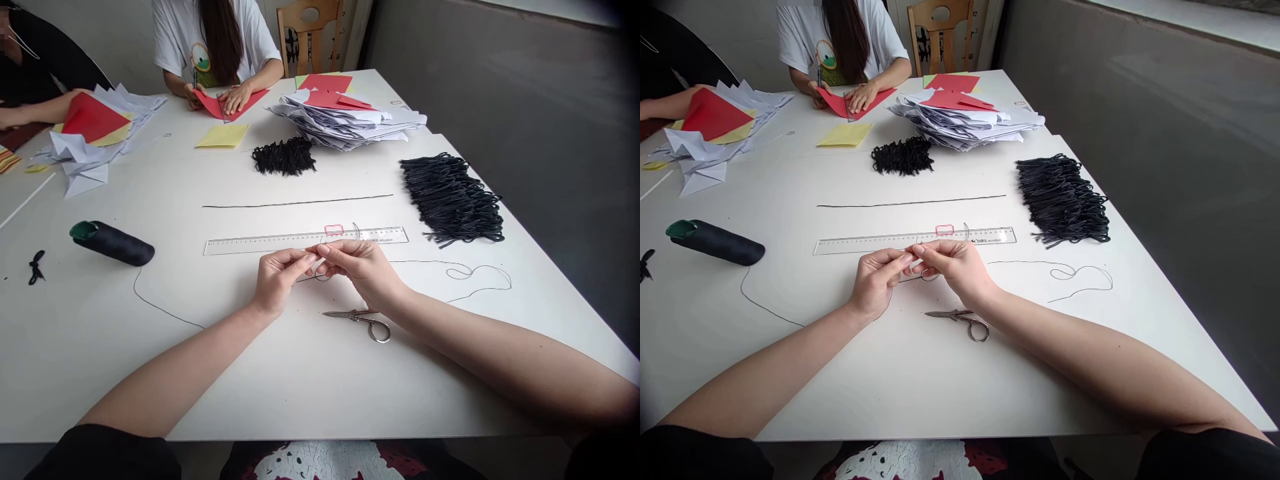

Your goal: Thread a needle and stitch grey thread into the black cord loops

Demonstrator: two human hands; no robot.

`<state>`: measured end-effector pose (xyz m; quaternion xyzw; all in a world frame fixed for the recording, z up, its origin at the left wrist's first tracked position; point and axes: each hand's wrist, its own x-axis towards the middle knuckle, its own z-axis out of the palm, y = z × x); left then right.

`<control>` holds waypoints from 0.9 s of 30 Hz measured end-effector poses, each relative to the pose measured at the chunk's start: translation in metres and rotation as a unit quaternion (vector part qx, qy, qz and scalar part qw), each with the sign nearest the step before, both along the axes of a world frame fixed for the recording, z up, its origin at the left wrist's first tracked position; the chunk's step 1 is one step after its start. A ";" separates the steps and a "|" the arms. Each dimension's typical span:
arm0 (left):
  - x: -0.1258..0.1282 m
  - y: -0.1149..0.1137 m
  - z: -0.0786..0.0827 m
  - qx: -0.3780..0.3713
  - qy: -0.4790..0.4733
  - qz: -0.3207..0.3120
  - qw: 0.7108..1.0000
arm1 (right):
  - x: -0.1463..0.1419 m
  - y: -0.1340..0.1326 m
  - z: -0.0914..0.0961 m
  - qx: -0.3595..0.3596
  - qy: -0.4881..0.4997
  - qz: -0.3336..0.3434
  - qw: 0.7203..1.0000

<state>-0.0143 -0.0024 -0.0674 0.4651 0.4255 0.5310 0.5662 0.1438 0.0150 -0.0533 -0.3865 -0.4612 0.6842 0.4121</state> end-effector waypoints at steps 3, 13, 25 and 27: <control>0.000 0.000 -0.001 -0.009 -0.006 -0.005 1.000 | 0.000 0.000 0.000 -0.012 0.002 0.002 1.000; 0.001 0.002 0.000 -0.012 0.000 0.010 1.000 | 0.000 0.000 -0.003 -0.039 0.016 0.005 0.999; 0.003 0.002 -0.001 -0.017 -0.002 0.029 0.999 | -0.001 0.001 -0.004 -0.052 0.037 0.015 0.998; 0.003 0.002 0.000 -0.022 -0.008 0.029 0.999 | -0.001 0.001 -0.004 -0.039 0.037 0.021 0.998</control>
